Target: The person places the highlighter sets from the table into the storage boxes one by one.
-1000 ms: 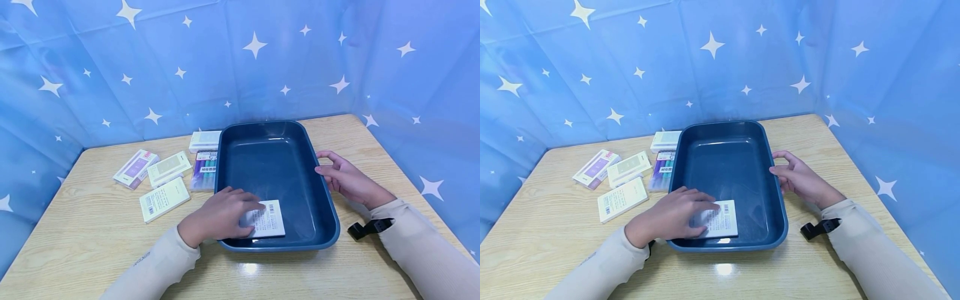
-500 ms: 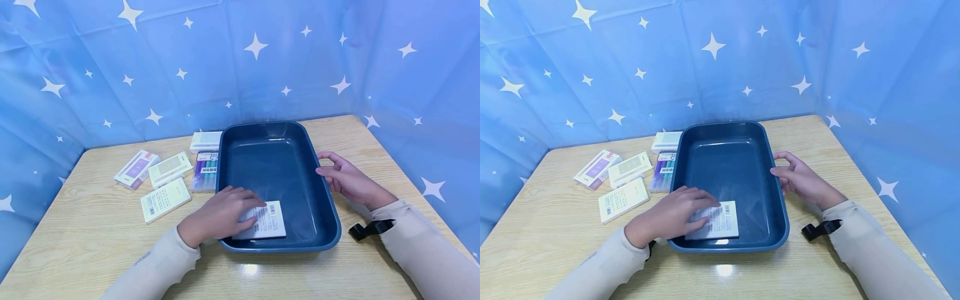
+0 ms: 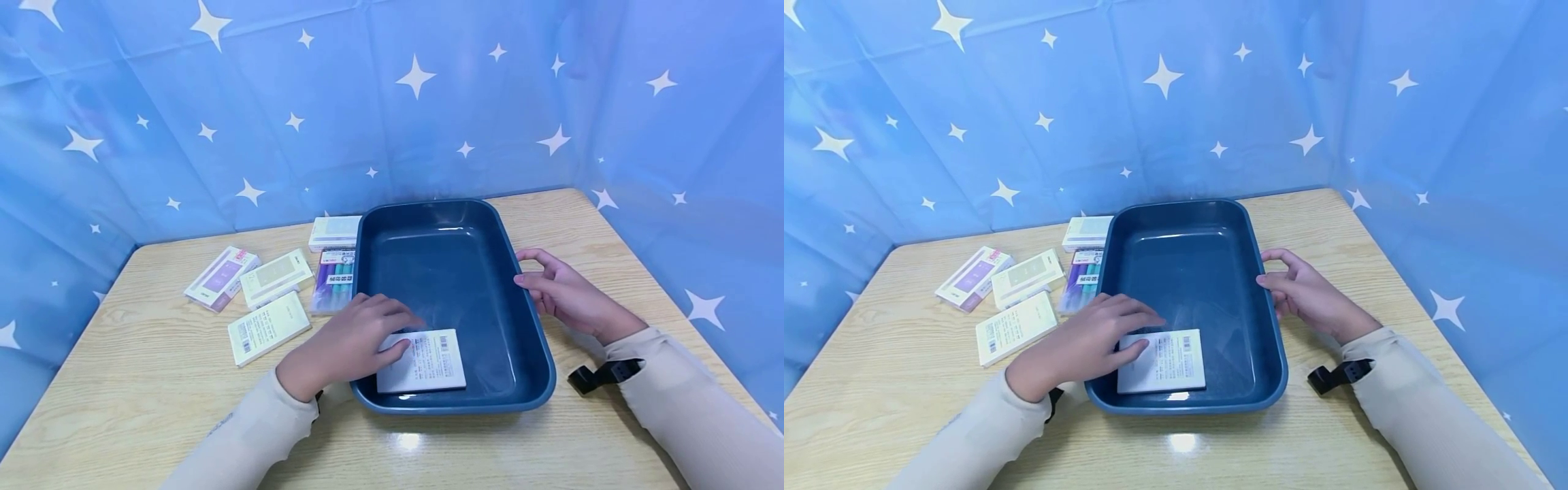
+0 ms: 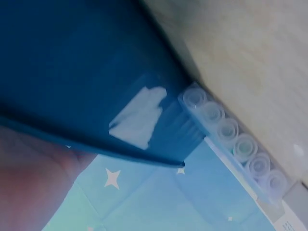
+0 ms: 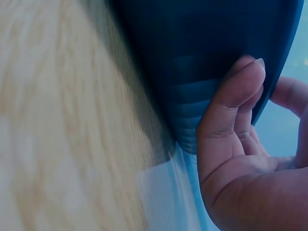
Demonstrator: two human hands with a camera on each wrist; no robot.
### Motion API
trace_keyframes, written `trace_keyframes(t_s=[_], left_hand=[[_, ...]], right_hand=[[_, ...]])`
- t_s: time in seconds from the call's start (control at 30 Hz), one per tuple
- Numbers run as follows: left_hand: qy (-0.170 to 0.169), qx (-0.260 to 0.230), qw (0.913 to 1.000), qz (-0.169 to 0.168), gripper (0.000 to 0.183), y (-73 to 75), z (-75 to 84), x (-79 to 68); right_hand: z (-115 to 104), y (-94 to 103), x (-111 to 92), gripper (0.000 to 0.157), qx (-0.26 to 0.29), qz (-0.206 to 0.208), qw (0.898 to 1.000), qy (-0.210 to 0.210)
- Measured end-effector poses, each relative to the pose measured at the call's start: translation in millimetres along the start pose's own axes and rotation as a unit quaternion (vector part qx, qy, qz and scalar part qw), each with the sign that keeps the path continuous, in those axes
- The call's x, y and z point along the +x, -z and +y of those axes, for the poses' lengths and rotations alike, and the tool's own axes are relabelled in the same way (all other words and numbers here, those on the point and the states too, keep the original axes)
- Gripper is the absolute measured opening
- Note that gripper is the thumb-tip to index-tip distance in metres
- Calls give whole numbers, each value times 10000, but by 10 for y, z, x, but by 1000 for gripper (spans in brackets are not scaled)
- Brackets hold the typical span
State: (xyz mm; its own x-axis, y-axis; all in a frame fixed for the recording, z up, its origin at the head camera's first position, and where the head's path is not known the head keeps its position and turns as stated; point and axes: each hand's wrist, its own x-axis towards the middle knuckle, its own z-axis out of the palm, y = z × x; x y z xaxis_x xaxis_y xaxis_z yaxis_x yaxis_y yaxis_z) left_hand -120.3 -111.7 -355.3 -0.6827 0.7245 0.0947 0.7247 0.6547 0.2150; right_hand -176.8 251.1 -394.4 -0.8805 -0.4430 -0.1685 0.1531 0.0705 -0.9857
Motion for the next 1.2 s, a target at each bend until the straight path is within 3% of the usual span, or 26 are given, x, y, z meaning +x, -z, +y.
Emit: trace_keyframes(t_s=[0.6, 1.2], left_hand=[[377, 132, 9987, 332, 31, 130, -174, -39], [1053, 466, 9916, 584, 37, 264, -351, -108]], right_hand=[[-12, -6, 4, 32, -16, 57, 10000, -13], [11, 9, 5, 30, 63, -14, 10000, 73]])
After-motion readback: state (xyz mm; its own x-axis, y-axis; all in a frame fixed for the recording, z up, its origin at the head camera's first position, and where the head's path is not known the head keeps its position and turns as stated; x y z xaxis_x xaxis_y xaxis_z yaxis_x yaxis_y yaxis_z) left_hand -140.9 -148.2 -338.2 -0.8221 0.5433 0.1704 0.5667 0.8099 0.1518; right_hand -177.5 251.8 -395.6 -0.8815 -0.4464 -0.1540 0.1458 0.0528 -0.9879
